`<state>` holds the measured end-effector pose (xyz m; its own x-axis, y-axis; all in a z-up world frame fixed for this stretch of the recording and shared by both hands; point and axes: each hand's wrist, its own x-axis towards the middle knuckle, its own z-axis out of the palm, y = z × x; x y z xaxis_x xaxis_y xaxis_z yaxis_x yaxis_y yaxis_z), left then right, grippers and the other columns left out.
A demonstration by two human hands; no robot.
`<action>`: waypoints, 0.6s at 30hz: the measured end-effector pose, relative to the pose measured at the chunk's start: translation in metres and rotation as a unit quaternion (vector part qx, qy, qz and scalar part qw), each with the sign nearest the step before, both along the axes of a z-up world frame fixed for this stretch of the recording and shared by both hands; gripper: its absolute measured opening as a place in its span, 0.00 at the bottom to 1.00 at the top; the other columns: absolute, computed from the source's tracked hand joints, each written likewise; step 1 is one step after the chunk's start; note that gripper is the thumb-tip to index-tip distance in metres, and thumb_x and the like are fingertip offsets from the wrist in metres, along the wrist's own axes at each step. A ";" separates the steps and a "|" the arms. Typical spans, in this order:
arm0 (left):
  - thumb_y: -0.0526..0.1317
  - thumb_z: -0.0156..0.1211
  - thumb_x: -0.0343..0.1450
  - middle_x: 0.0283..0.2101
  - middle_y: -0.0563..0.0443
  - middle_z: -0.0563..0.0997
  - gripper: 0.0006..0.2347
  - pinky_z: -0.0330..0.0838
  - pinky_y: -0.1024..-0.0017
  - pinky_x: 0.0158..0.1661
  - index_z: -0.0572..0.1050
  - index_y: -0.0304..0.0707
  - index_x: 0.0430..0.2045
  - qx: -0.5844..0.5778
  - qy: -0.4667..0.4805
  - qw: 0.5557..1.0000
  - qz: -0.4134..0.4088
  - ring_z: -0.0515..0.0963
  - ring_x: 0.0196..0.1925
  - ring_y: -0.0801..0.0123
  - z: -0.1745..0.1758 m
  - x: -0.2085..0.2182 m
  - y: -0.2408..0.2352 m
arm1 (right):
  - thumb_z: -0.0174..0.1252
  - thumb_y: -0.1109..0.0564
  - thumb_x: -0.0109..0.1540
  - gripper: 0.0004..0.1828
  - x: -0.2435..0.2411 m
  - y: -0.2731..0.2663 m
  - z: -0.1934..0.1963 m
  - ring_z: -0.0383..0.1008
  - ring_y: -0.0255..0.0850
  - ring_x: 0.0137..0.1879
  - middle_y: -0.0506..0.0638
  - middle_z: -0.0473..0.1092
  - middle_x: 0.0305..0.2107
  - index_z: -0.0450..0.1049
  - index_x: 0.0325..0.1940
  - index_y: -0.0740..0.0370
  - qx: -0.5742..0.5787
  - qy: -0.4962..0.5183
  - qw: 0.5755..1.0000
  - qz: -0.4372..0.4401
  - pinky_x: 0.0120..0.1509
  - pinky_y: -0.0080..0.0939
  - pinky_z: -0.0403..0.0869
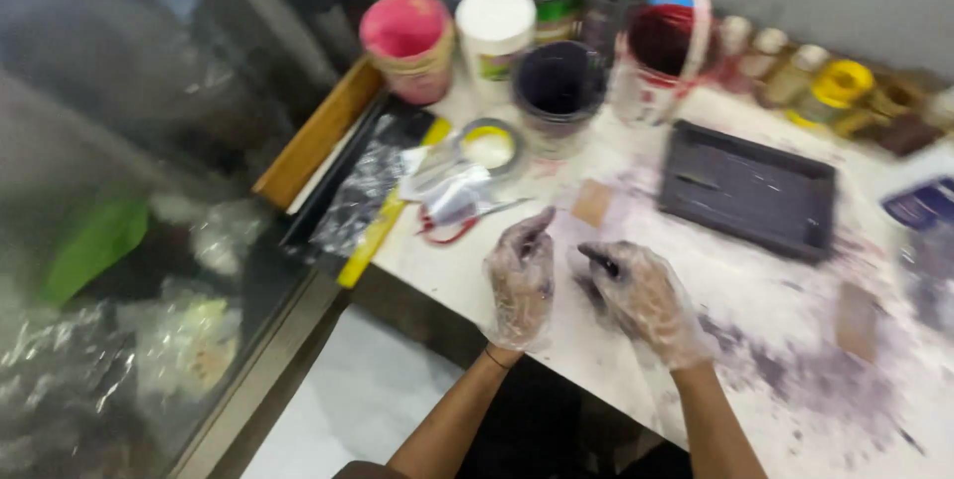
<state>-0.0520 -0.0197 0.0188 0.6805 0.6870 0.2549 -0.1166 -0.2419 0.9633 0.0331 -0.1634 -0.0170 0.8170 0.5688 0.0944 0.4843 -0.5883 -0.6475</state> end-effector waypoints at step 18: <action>0.36 0.63 0.69 0.35 0.44 0.86 0.05 0.83 0.69 0.41 0.82 0.42 0.37 -0.105 0.011 0.979 0.174 0.88 0.41 0.60 -0.005 -0.029 0.069 | 0.70 0.45 0.53 0.22 0.069 0.251 0.011 0.79 0.51 0.49 0.52 0.79 0.41 0.80 0.49 0.51 0.132 0.180 0.974 -0.044 0.54 0.49 0.75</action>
